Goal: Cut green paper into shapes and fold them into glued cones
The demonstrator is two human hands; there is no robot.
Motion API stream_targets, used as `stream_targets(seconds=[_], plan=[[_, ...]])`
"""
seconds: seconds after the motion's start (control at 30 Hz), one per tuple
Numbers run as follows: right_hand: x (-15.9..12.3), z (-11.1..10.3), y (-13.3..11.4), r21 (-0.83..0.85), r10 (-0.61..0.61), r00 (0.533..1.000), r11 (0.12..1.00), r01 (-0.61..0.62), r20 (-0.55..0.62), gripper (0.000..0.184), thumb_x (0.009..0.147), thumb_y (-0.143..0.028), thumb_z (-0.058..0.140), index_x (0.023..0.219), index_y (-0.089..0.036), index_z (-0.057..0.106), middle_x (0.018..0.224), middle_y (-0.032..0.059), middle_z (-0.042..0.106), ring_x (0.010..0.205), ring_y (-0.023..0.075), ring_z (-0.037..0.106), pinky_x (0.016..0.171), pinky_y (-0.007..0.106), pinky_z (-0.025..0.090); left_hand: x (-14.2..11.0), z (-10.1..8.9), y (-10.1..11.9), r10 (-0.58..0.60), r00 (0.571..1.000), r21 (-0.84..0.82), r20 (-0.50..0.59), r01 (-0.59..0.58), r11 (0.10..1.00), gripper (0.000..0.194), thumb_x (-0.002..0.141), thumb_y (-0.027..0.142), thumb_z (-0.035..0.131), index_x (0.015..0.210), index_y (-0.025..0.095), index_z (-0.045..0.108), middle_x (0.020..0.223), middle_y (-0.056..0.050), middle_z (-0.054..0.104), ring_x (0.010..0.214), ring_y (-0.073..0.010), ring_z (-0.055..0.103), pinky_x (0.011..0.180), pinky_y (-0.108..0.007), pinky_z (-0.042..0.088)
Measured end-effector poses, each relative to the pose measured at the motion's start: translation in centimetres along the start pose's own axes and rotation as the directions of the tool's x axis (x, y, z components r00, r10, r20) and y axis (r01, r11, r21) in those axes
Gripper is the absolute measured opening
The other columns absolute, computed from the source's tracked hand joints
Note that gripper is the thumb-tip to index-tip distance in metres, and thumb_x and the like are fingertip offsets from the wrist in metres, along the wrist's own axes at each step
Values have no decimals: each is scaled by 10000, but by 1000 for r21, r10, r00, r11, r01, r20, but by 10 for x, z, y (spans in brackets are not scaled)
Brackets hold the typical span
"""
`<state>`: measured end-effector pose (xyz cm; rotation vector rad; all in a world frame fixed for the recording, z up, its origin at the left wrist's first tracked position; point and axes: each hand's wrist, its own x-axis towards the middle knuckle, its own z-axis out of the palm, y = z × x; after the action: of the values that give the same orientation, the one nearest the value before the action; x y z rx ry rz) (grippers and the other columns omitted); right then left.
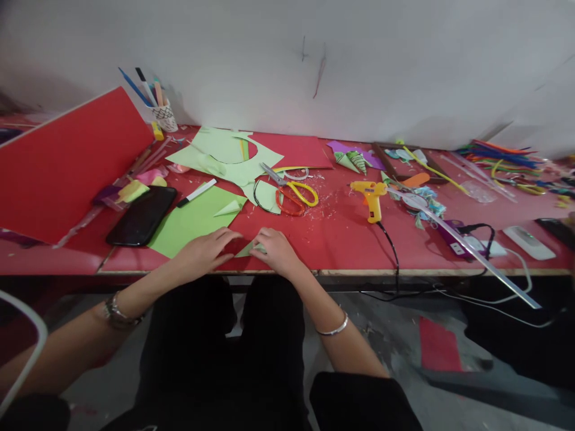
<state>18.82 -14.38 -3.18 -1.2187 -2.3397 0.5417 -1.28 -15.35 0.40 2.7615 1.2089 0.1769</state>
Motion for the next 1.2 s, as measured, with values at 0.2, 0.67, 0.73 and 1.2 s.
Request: stream_targets(seconds=[0.2, 0.67, 0.73, 1.2], plan=[[1, -1, -1, -6, 1, 1000, 1000, 0, 17, 105, 778, -250, 565, 772, -145, 566, 802, 44, 526, 770, 146, 482, 698, 258, 362, -10, 10, 0, 279, 959, 50, -56, -276, 960, 303, 880, 249, 370, 1159, 197, 476, 1121, -71, 553, 974, -187, 530, 814, -327, 413], [-8, -13, -5, 119, -122, 992, 986, 117, 38, 108, 795, -266, 552, 849, -190, 607, 860, 36, 552, 824, 142, 489, 748, 267, 360, 3, 18, -4, 56, 998, -397, -24, -61, 916, 208, 817, 244, 490, 987, 170, 585, 908, -52, 552, 810, -143, 536, 731, -266, 436], [-10, -16, -4, 149, -161, 986, 977, 152, 46, 102, 812, -232, 525, 823, -195, 619, 869, 35, 555, 834, 137, 491, 761, 266, 360, 4, 17, -5, 125, 992, -405, -16, -121, 906, 218, 804, 266, 516, 989, 180, 592, 955, -57, 554, 872, -155, 527, 775, -274, 422], [-6, -8, -3, 18, -83, 995, 996, 83, 51, 183, 786, -390, 548, 768, -237, 646, 874, 21, 543, 836, 151, 465, 839, 332, 270, 20, 20, -20, 271, 961, -383, -53, -270, 884, 217, 805, 268, 494, 991, 185, 570, 1061, -55, 585, 955, -173, 510, 846, -302, 372]])
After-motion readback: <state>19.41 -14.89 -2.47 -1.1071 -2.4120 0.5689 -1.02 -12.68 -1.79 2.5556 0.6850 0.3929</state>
